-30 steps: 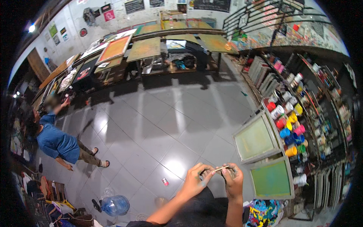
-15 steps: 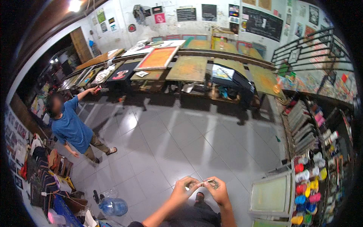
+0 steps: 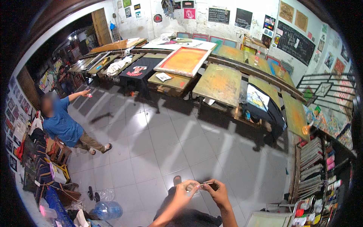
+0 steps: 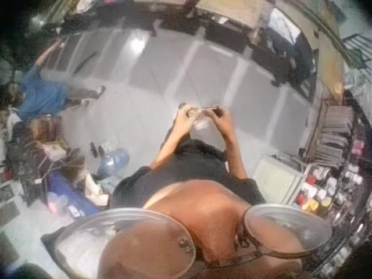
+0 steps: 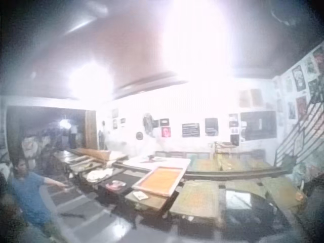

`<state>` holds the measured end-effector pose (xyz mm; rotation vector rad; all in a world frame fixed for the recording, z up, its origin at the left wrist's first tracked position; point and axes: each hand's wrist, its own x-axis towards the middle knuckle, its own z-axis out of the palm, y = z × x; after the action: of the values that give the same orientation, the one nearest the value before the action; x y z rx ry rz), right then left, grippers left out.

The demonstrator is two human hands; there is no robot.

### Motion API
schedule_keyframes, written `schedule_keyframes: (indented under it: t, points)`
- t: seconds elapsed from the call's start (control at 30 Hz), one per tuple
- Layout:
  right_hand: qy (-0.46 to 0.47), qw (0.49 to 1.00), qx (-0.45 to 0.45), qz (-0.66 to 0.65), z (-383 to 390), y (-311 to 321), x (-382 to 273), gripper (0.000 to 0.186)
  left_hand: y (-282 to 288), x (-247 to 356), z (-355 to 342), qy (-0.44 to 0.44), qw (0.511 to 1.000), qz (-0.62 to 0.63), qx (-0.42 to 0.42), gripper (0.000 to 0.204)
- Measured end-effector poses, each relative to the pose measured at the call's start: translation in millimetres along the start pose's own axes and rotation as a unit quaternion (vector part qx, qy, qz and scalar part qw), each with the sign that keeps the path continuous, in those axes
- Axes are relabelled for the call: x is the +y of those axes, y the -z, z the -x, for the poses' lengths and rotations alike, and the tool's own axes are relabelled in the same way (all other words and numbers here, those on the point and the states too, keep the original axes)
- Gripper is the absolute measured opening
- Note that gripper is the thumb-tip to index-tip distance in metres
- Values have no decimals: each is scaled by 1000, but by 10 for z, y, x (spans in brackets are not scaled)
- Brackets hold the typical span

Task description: The person uses a squeegee to apply red ink through a screen onto a black t-shirt. They then lift the screen, flip the t-shirt, and use a small stick to apply red paint to the printed text for touch-ups.

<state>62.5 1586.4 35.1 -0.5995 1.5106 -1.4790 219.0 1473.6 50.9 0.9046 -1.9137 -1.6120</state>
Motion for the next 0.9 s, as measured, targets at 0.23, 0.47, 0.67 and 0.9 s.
schedule_keyframes:
  t: [0.23, 0.47, 0.67, 0.9]
  points:
    - [23, 999, 21, -18, -1644, -988, -778, 15, 1217, 38, -1715, 50, 998, 38, -19, 17]
    - [-47, 998, -37, 25, -2976, -1854, -1643, 13, 2264, -120, -2851, -3, 997, 72, 31, 15]
    - [-2, 987, -150, 51, -4440, -2260, -1365, 16, 2899, -497, -3725, 23, 986, 94, 135, 13]
    - [-22, 962, -259, 85, -6323, -3082, -1358, 16, 3913, -606, -4933, 71, 962, 109, 242, 9]
